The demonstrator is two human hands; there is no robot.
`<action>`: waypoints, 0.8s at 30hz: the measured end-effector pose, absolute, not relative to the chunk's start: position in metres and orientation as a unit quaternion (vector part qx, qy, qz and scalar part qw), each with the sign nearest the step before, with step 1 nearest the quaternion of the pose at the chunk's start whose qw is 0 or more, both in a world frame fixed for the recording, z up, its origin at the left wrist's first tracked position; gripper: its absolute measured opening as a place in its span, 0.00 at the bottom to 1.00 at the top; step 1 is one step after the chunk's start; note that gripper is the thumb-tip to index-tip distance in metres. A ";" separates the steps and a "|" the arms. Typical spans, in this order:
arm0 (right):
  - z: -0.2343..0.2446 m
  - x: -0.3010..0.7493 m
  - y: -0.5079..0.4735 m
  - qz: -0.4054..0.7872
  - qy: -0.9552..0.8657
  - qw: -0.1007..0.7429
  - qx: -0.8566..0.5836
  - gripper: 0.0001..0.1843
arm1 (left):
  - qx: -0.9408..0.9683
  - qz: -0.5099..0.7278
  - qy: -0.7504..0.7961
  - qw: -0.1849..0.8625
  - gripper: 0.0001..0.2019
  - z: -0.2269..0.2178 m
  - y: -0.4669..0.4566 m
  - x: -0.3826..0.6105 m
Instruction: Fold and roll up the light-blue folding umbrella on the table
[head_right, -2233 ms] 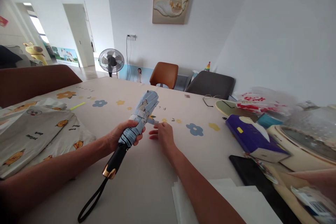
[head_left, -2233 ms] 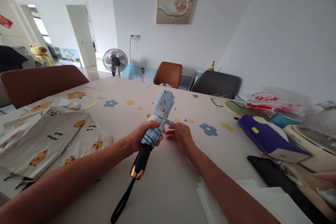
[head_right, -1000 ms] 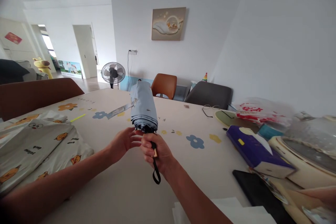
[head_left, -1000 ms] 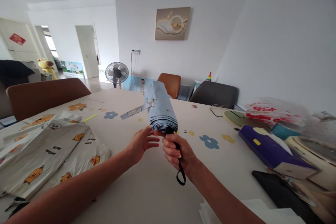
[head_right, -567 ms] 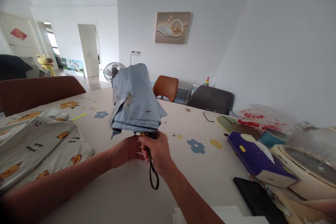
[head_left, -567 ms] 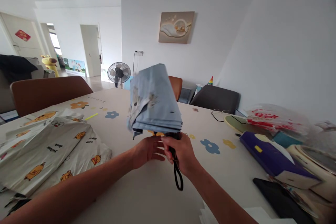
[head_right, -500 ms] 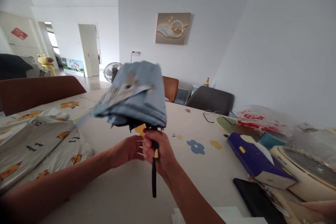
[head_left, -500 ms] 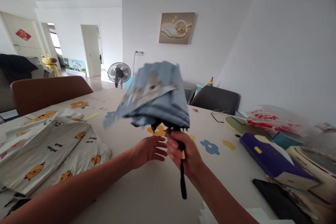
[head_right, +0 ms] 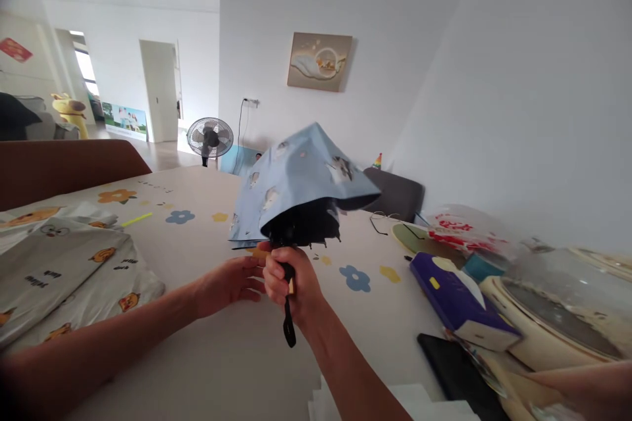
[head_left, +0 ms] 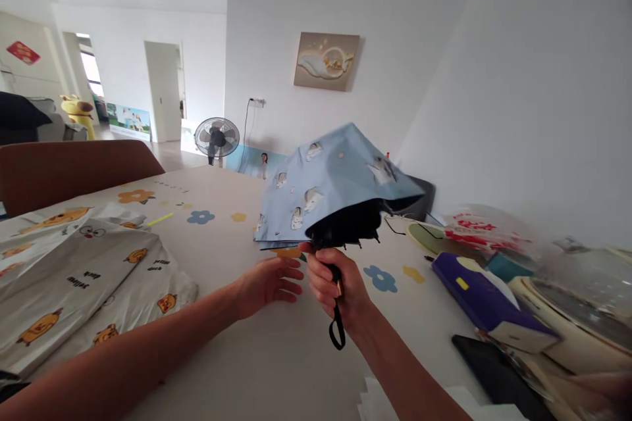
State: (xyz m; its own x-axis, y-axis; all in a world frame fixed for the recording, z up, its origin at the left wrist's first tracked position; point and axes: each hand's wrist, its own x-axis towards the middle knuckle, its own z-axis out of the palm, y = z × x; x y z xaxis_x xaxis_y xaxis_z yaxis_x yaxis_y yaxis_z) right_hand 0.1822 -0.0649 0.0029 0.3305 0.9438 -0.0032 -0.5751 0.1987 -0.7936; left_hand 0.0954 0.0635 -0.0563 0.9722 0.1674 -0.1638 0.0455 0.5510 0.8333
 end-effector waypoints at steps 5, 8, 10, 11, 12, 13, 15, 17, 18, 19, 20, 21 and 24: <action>-0.005 0.172 -0.062 0.494 -0.293 0.710 -0.408 0.02 | 0.482 0.062 0.031 0.874 0.14 -0.047 0.070 0.092; -0.010 0.169 -0.062 0.560 -0.282 0.704 -0.334 0.04 | 0.458 0.031 -0.036 0.888 0.16 -0.042 0.068 0.088; -0.014 0.165 -0.061 0.597 -0.281 0.693 -0.291 0.05 | 0.444 -0.008 -0.057 0.894 0.20 -0.039 0.064 0.085; -0.016 0.163 -0.060 0.610 -0.281 0.688 -0.275 0.05 | 0.440 -0.027 -0.055 0.896 0.21 -0.037 0.062 0.084; -0.018 0.160 -0.059 0.623 -0.281 0.682 -0.262 0.06 | 0.438 -0.040 -0.047 0.897 0.20 -0.036 0.060 0.083; -0.021 0.158 -0.057 0.636 -0.280 0.675 -0.249 0.06 | 0.437 -0.046 -0.033 0.898 0.19 -0.034 0.058 0.082; -0.026 0.152 -0.055 0.665 -0.279 0.655 -0.226 0.06 | 0.435 -0.033 -0.004 0.900 0.15 -0.032 0.056 0.081; -0.030 0.149 -0.053 0.691 -0.283 0.630 -0.213 0.07 | 0.432 -0.002 0.016 0.902 0.12 -0.030 0.054 0.080; -0.031 0.149 -0.053 0.698 -0.287 0.618 -0.220 0.07 | 0.433 0.021 0.029 0.901 0.11 -0.029 0.054 0.079; -0.032 0.149 -0.053 0.698 -0.293 0.608 -0.238 0.08 | 0.438 0.043 0.046 0.897 0.11 -0.028 0.053 0.078; -0.032 0.150 -0.053 0.688 -0.304 0.603 -0.266 0.09 | 0.449 0.056 0.067 0.889 0.12 -0.028 0.052 0.077; -0.033 0.151 -0.052 0.665 -0.316 0.603 -0.308 0.10 | 0.468 0.057 0.089 0.877 0.13 -0.028 0.052 0.077; -0.036 0.155 -0.048 0.524 -0.338 0.612 -0.487 0.09 | 0.549 0.084 0.139 0.820 0.18 -0.031 0.051 0.079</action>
